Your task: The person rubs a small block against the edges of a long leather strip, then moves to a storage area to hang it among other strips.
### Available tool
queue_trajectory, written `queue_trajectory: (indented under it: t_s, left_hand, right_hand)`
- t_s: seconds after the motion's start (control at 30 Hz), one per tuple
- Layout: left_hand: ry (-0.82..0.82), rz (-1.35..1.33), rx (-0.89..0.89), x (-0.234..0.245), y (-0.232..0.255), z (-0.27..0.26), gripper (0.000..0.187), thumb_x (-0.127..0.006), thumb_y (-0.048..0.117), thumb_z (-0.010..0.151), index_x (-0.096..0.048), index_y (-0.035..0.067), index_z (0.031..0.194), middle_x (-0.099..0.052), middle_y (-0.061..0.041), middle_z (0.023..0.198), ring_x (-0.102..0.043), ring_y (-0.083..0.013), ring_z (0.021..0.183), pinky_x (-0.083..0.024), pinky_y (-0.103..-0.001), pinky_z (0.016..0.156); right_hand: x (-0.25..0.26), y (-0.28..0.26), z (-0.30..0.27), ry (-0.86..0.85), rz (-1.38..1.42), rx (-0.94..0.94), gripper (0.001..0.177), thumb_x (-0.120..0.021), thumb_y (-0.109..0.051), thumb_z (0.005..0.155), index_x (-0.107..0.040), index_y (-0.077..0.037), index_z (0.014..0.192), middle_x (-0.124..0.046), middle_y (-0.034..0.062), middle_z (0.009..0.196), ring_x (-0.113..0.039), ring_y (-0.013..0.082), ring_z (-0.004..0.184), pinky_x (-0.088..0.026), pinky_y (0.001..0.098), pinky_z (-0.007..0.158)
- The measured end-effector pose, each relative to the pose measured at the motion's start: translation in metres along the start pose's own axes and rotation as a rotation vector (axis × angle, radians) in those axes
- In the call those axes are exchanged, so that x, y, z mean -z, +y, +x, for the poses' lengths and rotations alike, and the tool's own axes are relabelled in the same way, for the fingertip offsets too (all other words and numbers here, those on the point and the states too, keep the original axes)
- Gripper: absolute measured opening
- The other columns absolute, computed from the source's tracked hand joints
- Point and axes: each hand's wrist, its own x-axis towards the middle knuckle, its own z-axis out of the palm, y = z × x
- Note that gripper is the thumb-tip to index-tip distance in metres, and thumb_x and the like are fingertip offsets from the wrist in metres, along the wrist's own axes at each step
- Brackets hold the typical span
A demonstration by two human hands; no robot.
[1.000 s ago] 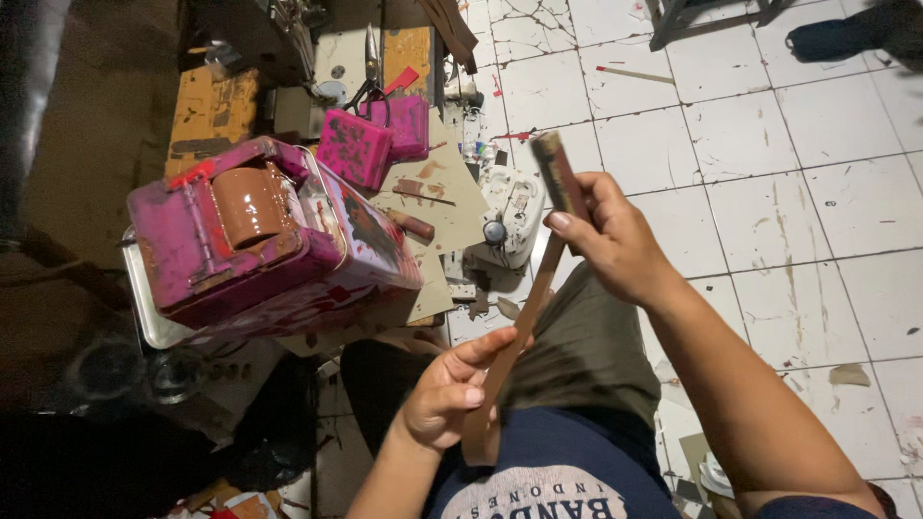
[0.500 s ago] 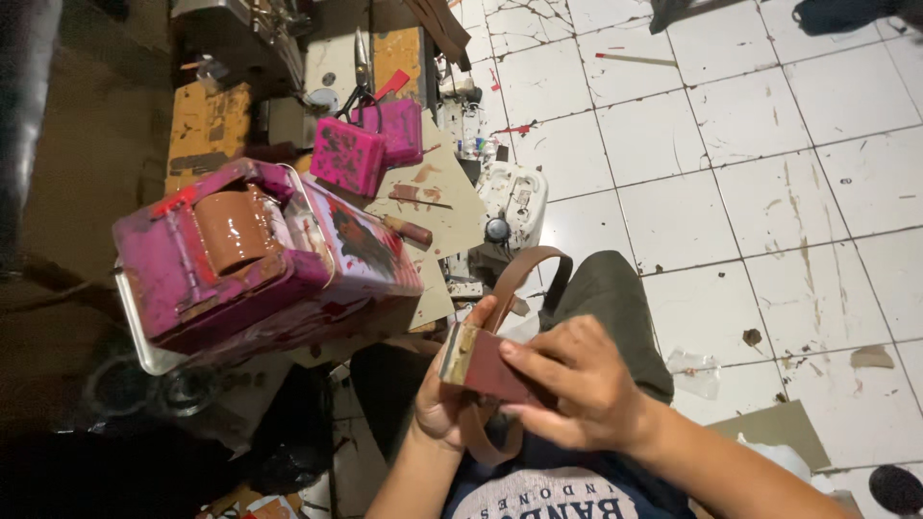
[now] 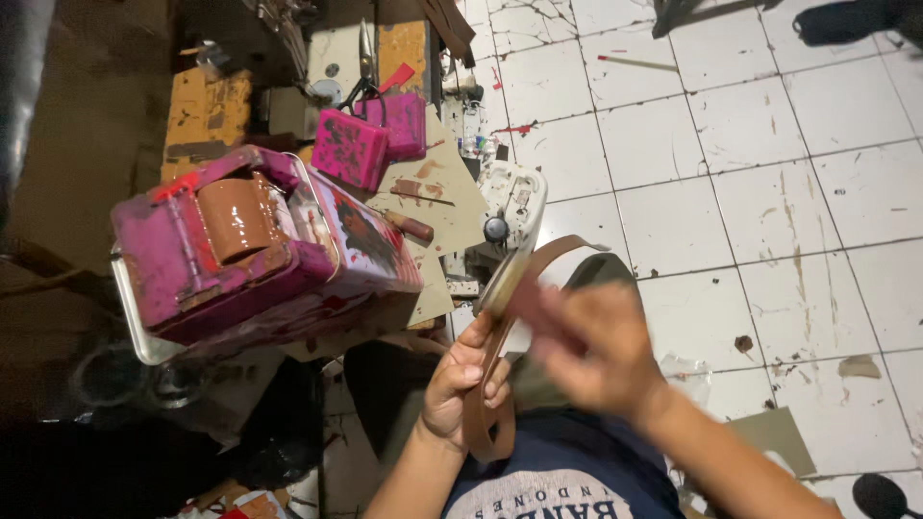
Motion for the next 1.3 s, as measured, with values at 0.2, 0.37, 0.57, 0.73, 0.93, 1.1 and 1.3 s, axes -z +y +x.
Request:
queue_trajectory:
  t_s: [0.2, 0.37, 0.57, 0.73, 0.93, 1.1, 1.3]
  left_hand:
    - [-0.021, -0.09, 0.03, -0.027, 0.004, 0.006, 0.094, -0.067, -0.001, 0.082, -0.023, 0.003, 0.165, -0.037, -0.021, 0.162, -0.049, -0.0124, 0.062, -0.045, -0.021, 0.051]
    - [-0.028, 0.051, 0.005, -0.013, 0.003, 0.006, 0.061, -0.055, 0.001, 0.096, -0.039, 0.002, 0.155, -0.046, -0.02, 0.151, -0.048, -0.0219, 0.106, -0.04, -0.032, 0.089]
    - [0.001, -0.004, 0.006, -0.008, -0.001, 0.002, 0.083, -0.065, -0.001, 0.083, -0.034, 0.002, 0.16, -0.053, -0.025, 0.143, -0.052, -0.0138, 0.062, -0.05, -0.022, 0.053]
    - [0.047, 0.057, 0.044, -0.012, 0.003, 0.008, 0.067, -0.062, 0.008, 0.098, -0.035, 0.001, 0.16, -0.041, -0.022, 0.162, -0.071, -0.0314, 0.09, -0.06, -0.041, 0.082]
    - [0.038, 0.08, 0.005, -0.024, 0.003, 0.008, 0.092, -0.069, 0.002, 0.079, -0.031, -0.003, 0.163, -0.049, -0.016, 0.154, -0.054, -0.0137, 0.059, -0.052, -0.025, 0.053]
    - [0.016, 0.107, 0.05, -0.026, 0.001, 0.01, 0.09, -0.068, 0.003, 0.08, -0.033, -0.002, 0.162, -0.06, -0.012, 0.137, -0.051, -0.012, 0.061, -0.05, -0.022, 0.054]
    - [0.168, 0.24, 0.108, -0.031, -0.001, 0.002, 0.07, -0.073, 0.007, 0.087, -0.048, -0.003, 0.152, -0.059, -0.017, 0.143, -0.071, -0.0224, 0.064, -0.061, -0.029, 0.051]
  right_hand:
    - [-0.004, 0.013, 0.003, 0.017, -0.001, 0.006, 0.06, -0.083, -0.012, 0.09, -0.057, -0.01, 0.143, -0.055, 0.0015, 0.071, -0.048, 0.0199, 0.058, -0.039, 0.0391, 0.057]
    - [-0.001, -0.022, -0.01, -0.109, 0.007, 0.084, 0.05, -0.073, -0.031, 0.094, -0.06, -0.011, 0.137, -0.063, 0.0076, 0.089, -0.054, 0.0228, 0.069, -0.041, 0.0408, 0.067]
    - [-0.005, 0.018, -0.031, -0.023, -0.096, -0.086, 0.058, -0.082, -0.023, 0.086, -0.062, -0.014, 0.14, -0.066, 0.0088, 0.098, -0.057, 0.0262, 0.089, -0.046, 0.041, 0.085]
    - [-0.003, -0.017, -0.014, -0.218, 0.001, 0.077, 0.052, -0.071, -0.039, 0.09, -0.064, -0.011, 0.134, -0.062, 0.0121, 0.096, -0.058, 0.0263, 0.078, -0.04, 0.0407, 0.076]
    - [-0.009, 0.057, -0.037, 0.069, -0.041, -0.6, 0.075, -0.083, -0.021, 0.086, -0.052, -0.007, 0.153, -0.062, 0.0112, 0.127, -0.061, 0.021, 0.118, -0.047, 0.0309, 0.103]
    - [-0.025, 0.021, -0.036, 0.146, 1.022, -0.606, 0.063, -0.065, -0.032, 0.097, -0.036, -0.001, 0.143, -0.038, 0.0206, 0.163, -0.063, 0.0296, 0.119, -0.052, 0.0469, 0.108]
    - [-0.008, 0.061, 0.006, 0.011, 0.553, -0.565, 0.049, -0.057, -0.026, 0.099, -0.037, -0.005, 0.138, -0.068, 0.0185, 0.121, -0.066, 0.0247, 0.112, -0.054, 0.0361, 0.093]
